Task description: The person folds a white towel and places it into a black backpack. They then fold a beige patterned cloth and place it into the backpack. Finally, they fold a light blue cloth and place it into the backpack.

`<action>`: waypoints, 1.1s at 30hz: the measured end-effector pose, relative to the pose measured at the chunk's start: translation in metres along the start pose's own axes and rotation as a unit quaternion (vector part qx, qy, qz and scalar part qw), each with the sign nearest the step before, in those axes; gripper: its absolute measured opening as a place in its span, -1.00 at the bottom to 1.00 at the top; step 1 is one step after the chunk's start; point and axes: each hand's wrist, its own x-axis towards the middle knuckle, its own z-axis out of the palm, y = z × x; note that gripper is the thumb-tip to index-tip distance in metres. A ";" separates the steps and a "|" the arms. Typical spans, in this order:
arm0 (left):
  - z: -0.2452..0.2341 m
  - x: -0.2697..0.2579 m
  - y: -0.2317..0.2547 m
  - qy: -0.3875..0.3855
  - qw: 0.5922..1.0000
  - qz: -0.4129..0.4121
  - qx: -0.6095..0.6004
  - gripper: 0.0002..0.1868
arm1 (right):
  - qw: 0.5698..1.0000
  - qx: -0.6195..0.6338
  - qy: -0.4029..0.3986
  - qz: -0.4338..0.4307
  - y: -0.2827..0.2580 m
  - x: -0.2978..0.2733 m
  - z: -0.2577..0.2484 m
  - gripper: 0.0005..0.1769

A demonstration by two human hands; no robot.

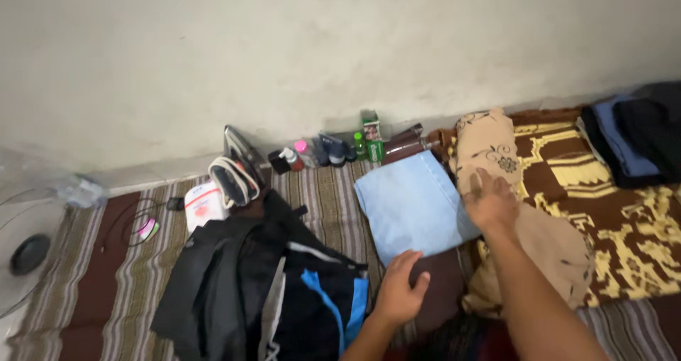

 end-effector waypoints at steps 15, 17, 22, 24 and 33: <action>-0.002 0.017 -0.040 -0.069 0.995 -0.003 0.074 -0.44 | 0.999 0.011 -0.021 0.048 0.008 0.049 0.000 -0.13; -0.005 0.013 -0.042 -0.069 0.996 0.010 0.057 -0.47 | 0.997 0.057 0.040 0.016 0.012 0.040 -0.004 -0.23; -0.007 0.008 -0.039 -0.056 0.993 -0.051 -0.092 -0.49 | 0.943 0.235 0.222 -0.082 -0.006 -0.021 -0.030 -0.39; -0.010 0.003 -0.035 -0.060 0.967 -0.134 -0.208 -0.48 | 0.921 0.284 0.235 -0.126 -0.020 -0.068 -0.040 -0.38; -0.077 -0.042 -0.017 0.025 0.791 -0.364 -0.491 -0.39 | 0.844 0.500 0.103 -0.164 -0.127 -0.262 -0.106 -0.33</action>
